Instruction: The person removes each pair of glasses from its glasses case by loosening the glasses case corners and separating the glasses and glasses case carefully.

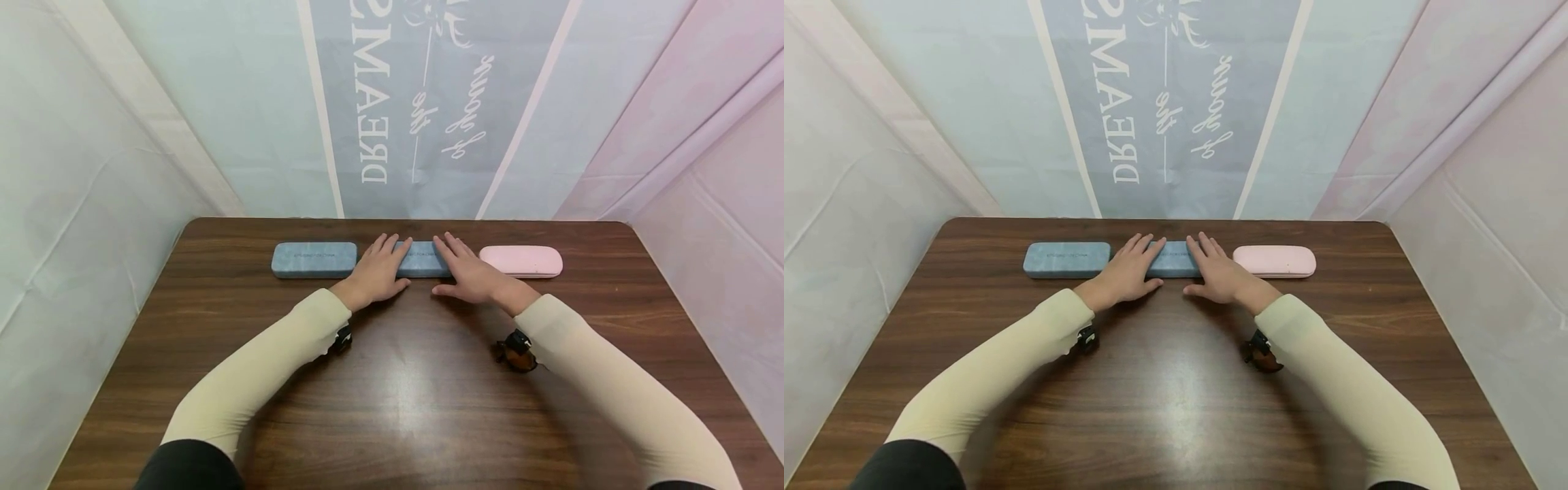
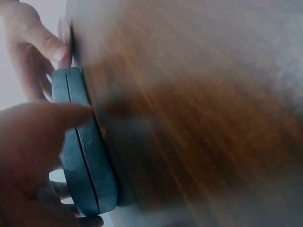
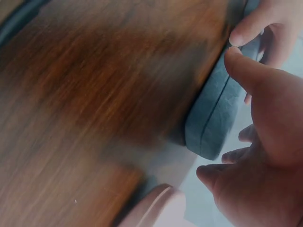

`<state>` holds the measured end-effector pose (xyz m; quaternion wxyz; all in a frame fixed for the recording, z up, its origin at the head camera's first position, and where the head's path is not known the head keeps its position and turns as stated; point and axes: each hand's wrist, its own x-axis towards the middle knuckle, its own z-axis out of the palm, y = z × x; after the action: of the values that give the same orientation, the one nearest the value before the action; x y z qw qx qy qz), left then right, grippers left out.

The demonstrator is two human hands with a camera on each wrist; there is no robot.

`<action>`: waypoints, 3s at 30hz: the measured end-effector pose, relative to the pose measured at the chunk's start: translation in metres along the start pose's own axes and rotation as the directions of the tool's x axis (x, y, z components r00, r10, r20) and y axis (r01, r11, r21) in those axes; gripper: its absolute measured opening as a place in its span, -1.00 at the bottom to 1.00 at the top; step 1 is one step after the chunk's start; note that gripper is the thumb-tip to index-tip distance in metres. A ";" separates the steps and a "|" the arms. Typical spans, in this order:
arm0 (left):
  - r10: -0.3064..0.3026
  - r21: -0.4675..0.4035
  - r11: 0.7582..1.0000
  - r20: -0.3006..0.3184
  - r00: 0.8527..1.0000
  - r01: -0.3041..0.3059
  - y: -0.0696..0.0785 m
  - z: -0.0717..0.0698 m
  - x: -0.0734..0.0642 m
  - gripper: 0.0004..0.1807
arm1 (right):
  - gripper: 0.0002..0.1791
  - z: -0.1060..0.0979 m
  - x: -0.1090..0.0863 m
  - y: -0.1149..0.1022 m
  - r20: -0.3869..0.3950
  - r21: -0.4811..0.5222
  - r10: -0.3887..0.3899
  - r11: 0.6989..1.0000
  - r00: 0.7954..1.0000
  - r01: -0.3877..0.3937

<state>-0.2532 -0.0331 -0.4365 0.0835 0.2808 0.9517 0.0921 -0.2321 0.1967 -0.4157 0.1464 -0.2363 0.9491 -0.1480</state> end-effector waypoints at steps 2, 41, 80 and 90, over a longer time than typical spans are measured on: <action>0.006 0.019 1.000 -0.007 1.000 -0.005 -0.001 0.000 0.002 -0.11 | 0.10 0.002 0.003 -0.001 0.011 -0.007 0.007 1.000 1.000 -0.007; 0.001 0.015 1.000 0.008 1.000 -0.001 0.004 -0.003 -0.006 -0.15 | -0.32 -0.002 0.007 -0.022 -0.058 -0.154 0.021 0.988 0.998 -0.030; 0.103 -0.081 0.991 -0.050 0.993 -0.106 0.007 0.006 -0.054 -0.15 | -0.43 0.019 -0.030 -0.022 -0.112 -0.049 -0.159 0.987 0.981 0.155; 0.125 -0.192 0.972 -0.073 0.989 -0.137 0.002 0.010 -0.068 -0.12 | -0.41 0.022 -0.040 -0.026 -0.102 -0.044 -0.162 0.986 0.981 0.159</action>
<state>-0.1935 -0.0675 -0.4389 0.0757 0.3303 0.9194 0.1996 -0.1800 0.1903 -0.4182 0.0793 -0.3065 0.9359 -0.1546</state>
